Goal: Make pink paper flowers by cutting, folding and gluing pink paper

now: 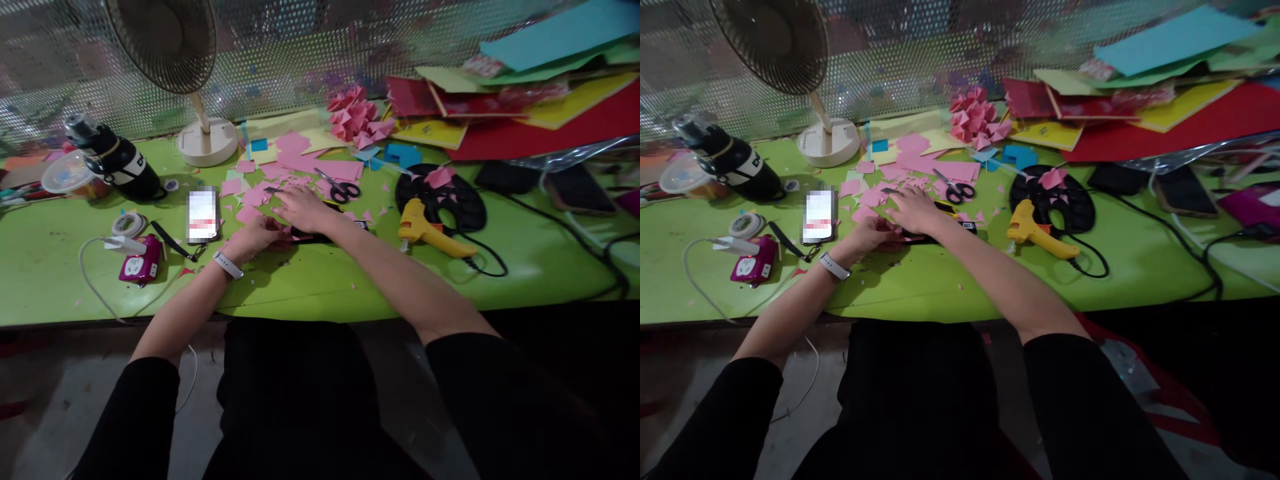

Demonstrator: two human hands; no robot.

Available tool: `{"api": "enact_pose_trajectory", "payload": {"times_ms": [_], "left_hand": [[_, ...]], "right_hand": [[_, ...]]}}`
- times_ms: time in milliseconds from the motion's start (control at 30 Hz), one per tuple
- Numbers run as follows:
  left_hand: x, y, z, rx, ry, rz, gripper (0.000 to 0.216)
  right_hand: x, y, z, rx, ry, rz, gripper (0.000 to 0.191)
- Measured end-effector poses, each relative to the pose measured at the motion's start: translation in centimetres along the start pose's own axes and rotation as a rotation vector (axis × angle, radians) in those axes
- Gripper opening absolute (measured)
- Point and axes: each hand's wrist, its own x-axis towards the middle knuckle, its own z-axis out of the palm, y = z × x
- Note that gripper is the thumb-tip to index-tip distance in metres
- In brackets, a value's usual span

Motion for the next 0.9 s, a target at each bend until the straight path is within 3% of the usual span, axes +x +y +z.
{"api": "enact_pose_trajectory", "payload": {"times_ms": [233,400,533,600,733,900], "left_hand": [[0.0,-0.1,-0.4,0.067,0.066,0.043,0.012],[-0.2,0.5,-1.0,0.168,0.260,0.237,0.007],[-0.3,1.5,-1.5,0.291,0.424,0.483,0.013],[-0.3,2.4,-1.5,0.372,0.450,0.561,0.014],[0.2,4.7,-0.2,0.622,0.400,0.653,0.014],[2.4,6.5,2.8,0.973,0.135,0.807,0.037]], "right_hand": [[0.0,-0.1,-0.1,-0.011,-0.016,0.002,0.065],[0.2,0.1,0.4,-0.018,0.022,-0.018,0.059],[0.3,0.1,0.4,-0.030,0.024,-0.037,0.057],[0.2,-0.1,0.1,-0.038,0.016,-0.042,0.054],[0.2,-0.6,-0.1,-0.060,-0.018,-0.037,0.052],[0.6,-0.4,0.6,-0.075,0.012,-0.111,0.053]]}}
